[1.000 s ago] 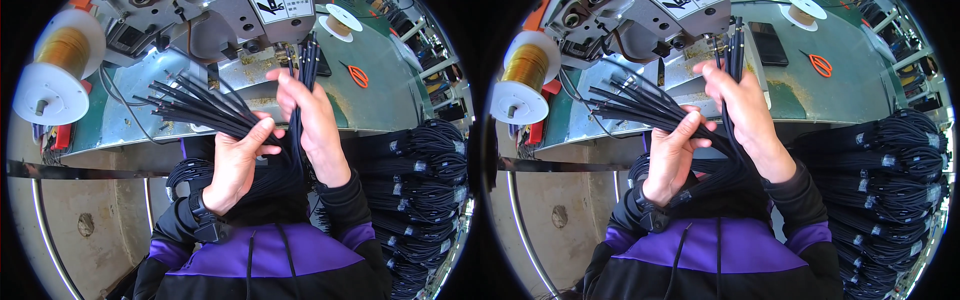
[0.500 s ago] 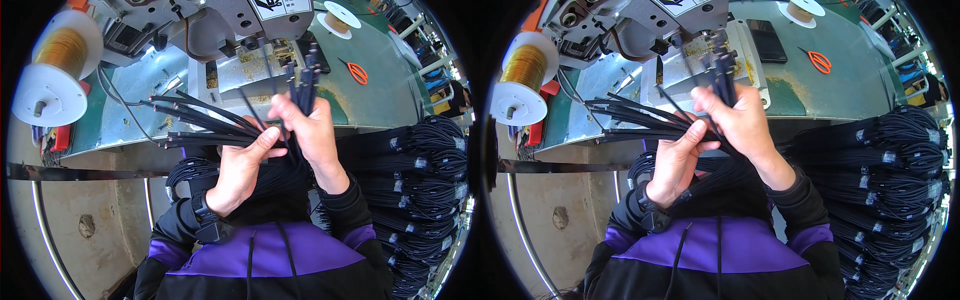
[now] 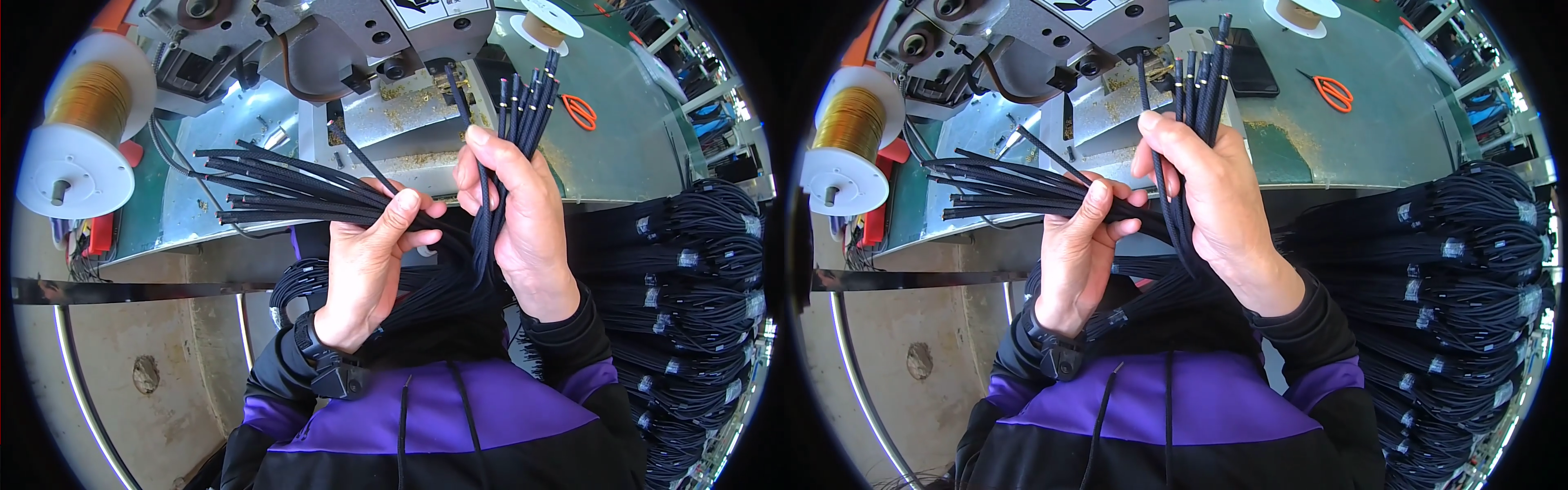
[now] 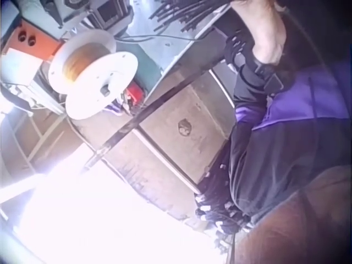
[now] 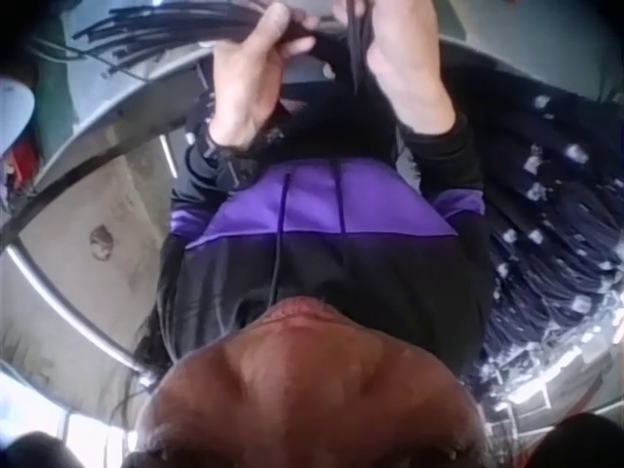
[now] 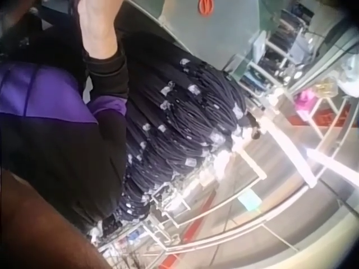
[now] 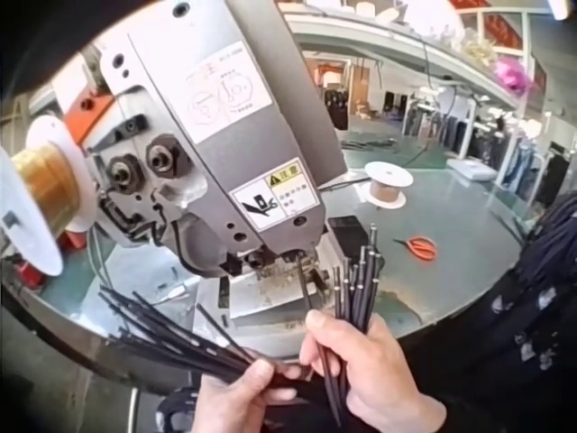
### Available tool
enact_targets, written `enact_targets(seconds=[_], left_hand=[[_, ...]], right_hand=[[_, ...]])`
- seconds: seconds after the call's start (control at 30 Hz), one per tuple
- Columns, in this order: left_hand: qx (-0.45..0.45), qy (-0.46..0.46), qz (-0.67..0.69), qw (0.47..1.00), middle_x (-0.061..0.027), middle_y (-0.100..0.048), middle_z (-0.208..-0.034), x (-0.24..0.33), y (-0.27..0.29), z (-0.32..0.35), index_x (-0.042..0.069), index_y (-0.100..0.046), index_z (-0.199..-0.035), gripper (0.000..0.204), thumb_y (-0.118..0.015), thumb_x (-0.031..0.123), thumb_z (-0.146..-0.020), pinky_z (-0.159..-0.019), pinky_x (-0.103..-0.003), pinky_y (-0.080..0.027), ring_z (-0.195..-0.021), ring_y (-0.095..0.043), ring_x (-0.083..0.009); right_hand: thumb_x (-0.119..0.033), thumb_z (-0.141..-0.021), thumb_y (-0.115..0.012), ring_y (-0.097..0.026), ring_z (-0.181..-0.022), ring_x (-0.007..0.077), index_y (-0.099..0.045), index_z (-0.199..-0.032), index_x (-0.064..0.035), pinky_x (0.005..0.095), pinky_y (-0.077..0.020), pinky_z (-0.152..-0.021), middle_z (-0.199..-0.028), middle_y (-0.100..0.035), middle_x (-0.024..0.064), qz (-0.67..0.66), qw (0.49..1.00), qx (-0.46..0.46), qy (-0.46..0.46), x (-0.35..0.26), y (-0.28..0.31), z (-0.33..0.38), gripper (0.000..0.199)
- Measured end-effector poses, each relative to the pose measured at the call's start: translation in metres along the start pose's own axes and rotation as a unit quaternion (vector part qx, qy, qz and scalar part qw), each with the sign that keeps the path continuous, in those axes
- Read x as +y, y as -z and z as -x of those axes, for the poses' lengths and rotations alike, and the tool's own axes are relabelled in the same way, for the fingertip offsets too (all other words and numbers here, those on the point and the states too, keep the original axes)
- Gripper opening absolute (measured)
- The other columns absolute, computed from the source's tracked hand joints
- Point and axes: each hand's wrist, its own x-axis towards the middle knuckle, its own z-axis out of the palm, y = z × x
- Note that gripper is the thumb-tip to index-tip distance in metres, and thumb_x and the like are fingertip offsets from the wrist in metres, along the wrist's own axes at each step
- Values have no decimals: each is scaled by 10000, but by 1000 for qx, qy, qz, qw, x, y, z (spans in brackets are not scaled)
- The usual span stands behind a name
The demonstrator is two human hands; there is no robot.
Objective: The person picks up a bundle of cables, feeds the ends of individual cables one at a time into a machine, and trims a cable end with shears. They then hang the bundle on a rack and retrieve a new bundle to repeat the process.
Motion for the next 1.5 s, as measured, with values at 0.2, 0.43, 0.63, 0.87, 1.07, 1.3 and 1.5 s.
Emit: enact_targets(seconds=[0.2, 0.43, 0.63, 0.87, 1.07, 1.3, 1.5], left_hand=[[8, -3, -8, 1000, -93, -576, -814, 1, -2, 1, 22, -508, -873, 130, -578, 110, -809, -587, -255, -527, -788, -607, -213], [24, -8, -13, 1000, -88, -574, -797, 3, -5, -3, 17, -505, -870, 127, -586, 84, -800, -544, -248, -523, -756, -611, -208], [5, 16, -37, 999, -81, -574, -785, -4, -6, -7, 20, -498, -863, 135, -598, 72, -789, -506, -240, -514, -755, -612, -203], [14, -25, -13, 1000, -83, -578, -805, -8, -5, -3, 28, -494, -865, 118, -575, 97, -813, -574, -263, -518, -770, -609, -211], [33, -40, 34, 998, -94, -572, -827, 5, -12, -1, 29, -501, -899, 121, -493, 145, -865, -614, -256, -517, -820, -601, -227], [35, -9, -9, 999, -88, -580, -839, -2, -7, 1, 29, -530, -896, 131, -529, 151, -848, -557, -231, -502, -779, -605, -189], [-71, 129, -137, 980, -101, -571, -880, -7, -10, 8, 5, -539, -955, 202, -513, 181, -858, -527, -203, -463, -773, -593, -169]], right_hand=[[-249, -795, -540, -354, -475, 51, -517, -606, -49, 189, -266, -449, -560, -451, -7, 4, 999, -19, -40, 0, 8, -7, 276], [-272, -798, -544, -363, -479, 43, -550, -686, -41, 183, -270, -452, -543, -413, -30, 22, 999, -11, -46, 8, 7, -29, 257], [-284, -804, -546, -386, -491, 38, -568, -729, -41, 183, -277, -454, -534, -410, -42, 101, 991, -74, -39, 13, 8, -15, 255], [-266, -805, -559, -368, -477, 33, -549, -698, -43, 180, -250, -430, -533, -408, -51, 42, 998, -38, 24, 11, 15, -14, 247], [-258, -809, -552, -342, -469, 28, -539, -690, -43, 174, -237, -425, -528, -379, -61, -58, 996, -22, -63, 12, 11, -41, 246], [-261, -813, -548, -334, -476, 25, -569, -758, -25, 170, -246, -430, -533, -370, -66, -19, 997, -10, -70, 12, 12, -34, 243], [-263, -818, -537, -358, -483, 26, -576, -730, -28, 169, -269, -443, -547, -432, -48, 135, 987, -52, 66, 5, 15, -11, 253]])
